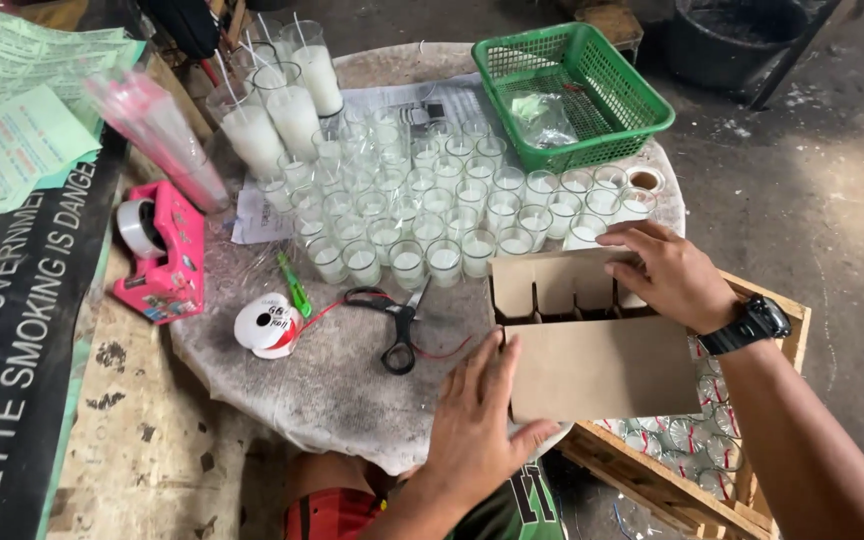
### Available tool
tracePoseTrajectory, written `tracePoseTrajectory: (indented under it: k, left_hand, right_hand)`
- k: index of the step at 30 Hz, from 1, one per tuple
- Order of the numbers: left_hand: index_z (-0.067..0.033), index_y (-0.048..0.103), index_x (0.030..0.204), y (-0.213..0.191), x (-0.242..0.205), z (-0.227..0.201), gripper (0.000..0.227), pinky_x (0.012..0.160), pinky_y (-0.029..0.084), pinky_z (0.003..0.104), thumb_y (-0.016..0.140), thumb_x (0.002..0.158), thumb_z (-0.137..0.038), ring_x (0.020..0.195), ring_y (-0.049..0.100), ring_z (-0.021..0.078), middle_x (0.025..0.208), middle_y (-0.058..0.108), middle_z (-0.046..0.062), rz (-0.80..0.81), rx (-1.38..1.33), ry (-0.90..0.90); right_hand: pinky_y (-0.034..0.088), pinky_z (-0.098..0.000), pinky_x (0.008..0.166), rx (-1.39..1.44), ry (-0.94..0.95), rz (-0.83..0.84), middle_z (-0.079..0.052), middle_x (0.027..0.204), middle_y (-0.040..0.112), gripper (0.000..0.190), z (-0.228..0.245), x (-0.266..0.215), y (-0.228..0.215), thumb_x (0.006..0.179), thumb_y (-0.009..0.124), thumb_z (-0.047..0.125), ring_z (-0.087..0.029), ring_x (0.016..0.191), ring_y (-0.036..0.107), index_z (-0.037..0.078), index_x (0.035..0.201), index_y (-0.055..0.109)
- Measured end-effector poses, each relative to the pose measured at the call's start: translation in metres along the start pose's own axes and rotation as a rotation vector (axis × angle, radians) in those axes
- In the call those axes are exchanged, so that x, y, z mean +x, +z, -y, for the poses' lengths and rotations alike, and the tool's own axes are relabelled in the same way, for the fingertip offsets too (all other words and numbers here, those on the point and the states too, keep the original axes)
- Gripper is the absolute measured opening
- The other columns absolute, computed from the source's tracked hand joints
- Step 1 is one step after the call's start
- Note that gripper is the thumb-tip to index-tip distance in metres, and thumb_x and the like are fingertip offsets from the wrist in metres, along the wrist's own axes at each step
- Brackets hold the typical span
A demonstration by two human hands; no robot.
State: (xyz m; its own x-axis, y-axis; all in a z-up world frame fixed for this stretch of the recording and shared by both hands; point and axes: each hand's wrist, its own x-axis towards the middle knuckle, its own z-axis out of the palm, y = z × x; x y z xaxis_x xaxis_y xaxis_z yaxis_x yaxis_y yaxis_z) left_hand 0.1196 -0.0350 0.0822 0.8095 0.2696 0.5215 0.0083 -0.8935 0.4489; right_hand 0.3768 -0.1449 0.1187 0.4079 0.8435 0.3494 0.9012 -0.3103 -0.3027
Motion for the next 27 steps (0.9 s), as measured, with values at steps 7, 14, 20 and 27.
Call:
tracePoseTrajectory:
  k: [7, 14, 20, 27]
  left_hand:
    - [-0.0025, 0.032, 0.127, -0.005, 0.016, 0.007, 0.078, 0.090, 0.033, 0.045, 0.066, 0.070, -0.045, 0.109, 0.044, 0.0327, 0.116, 0.049, 0.018, 0.008, 0.048, -0.073]
    - [-0.0070, 0.043, 0.120, 0.000, 0.010, 0.001, 0.062, 0.082, 0.042, 0.042, 0.073, 0.070, -0.027, 0.095, 0.050, 0.0293, 0.108, 0.047, 0.015, -0.158, 0.108, 0.161]
    - [-0.0149, 0.028, 0.132, 0.003, -0.003, 0.009, 0.071, 0.076, 0.042, 0.035, 0.074, 0.079, -0.022, 0.091, 0.050, 0.0237, 0.106, 0.044, 0.014, -0.293, 0.076, 0.374]
    - [-0.0166, 0.033, 0.126, -0.010, -0.015, 0.014, 0.044, 0.077, 0.045, 0.038, 0.055, 0.089, -0.007, 0.086, 0.056, 0.0235, 0.096, 0.046, 0.010, -0.318, 0.069, 0.622]
  right_hand:
    - [0.049, -0.0428, 0.056, -0.316, 0.194, -0.130, -0.016, 0.095, 0.053, 0.052, 0.024, -0.022, -0.015, 0.074, 0.058, 0.027, -0.032, 0.078, 0.056, 0.008, 0.121, 0.044]
    - [0.047, -0.0378, 0.044, -0.257, 0.229, -0.048, -0.004, 0.080, 0.065, 0.049, 0.000, -0.029, -0.005, 0.077, 0.057, 0.027, -0.025, 0.061, 0.062, 0.012, 0.120, 0.039]
    - [0.041, -0.0279, 0.059, 0.069, 0.266, -0.004, 0.000, 0.070, 0.059, 0.029, 0.010, -0.011, -0.028, 0.078, 0.058, 0.023, -0.012, 0.061, 0.056, 0.016, 0.106, 0.055]
    - [0.046, -0.0398, 0.082, -0.172, 0.056, 0.298, -0.012, 0.124, 0.040, 0.070, 0.001, -0.006, -0.017, 0.066, 0.069, 0.025, -0.025, 0.101, 0.050, 0.017, 0.126, 0.035]
